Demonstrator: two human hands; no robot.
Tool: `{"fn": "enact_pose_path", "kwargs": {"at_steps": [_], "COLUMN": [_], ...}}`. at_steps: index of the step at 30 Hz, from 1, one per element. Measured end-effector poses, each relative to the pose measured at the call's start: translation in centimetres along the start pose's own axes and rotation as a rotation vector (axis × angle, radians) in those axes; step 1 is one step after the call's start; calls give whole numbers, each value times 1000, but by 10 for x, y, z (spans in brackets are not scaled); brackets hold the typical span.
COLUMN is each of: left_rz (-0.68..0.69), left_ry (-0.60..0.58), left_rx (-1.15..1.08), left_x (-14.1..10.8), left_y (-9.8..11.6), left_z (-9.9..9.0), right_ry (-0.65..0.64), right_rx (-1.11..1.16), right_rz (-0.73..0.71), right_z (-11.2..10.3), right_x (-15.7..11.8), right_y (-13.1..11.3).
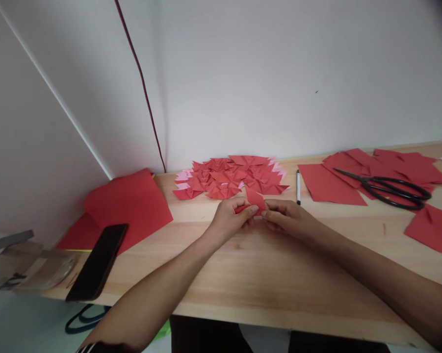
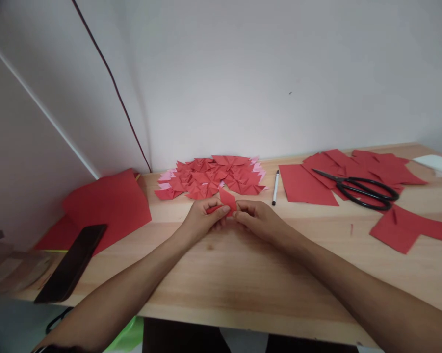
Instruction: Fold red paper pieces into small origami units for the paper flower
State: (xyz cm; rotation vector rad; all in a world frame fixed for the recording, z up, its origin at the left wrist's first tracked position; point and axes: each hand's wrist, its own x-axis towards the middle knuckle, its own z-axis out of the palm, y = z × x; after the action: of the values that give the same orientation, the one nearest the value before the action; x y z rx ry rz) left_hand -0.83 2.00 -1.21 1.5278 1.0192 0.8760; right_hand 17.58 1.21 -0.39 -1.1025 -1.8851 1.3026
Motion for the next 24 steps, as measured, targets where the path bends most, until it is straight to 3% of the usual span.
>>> {"fn": "enact_pose_path", "kwargs": {"at_steps": [24], "left_rz": [-39], "left_ry": [-88], "left_rx": [-217], "left_x": [3], "left_y": [-2], "left_z": [-1], "right_ry": [7], "right_rx": [-49], "right_rz": [-66], "right_z": [3], "right_x": [1], "right_y": [3]}}
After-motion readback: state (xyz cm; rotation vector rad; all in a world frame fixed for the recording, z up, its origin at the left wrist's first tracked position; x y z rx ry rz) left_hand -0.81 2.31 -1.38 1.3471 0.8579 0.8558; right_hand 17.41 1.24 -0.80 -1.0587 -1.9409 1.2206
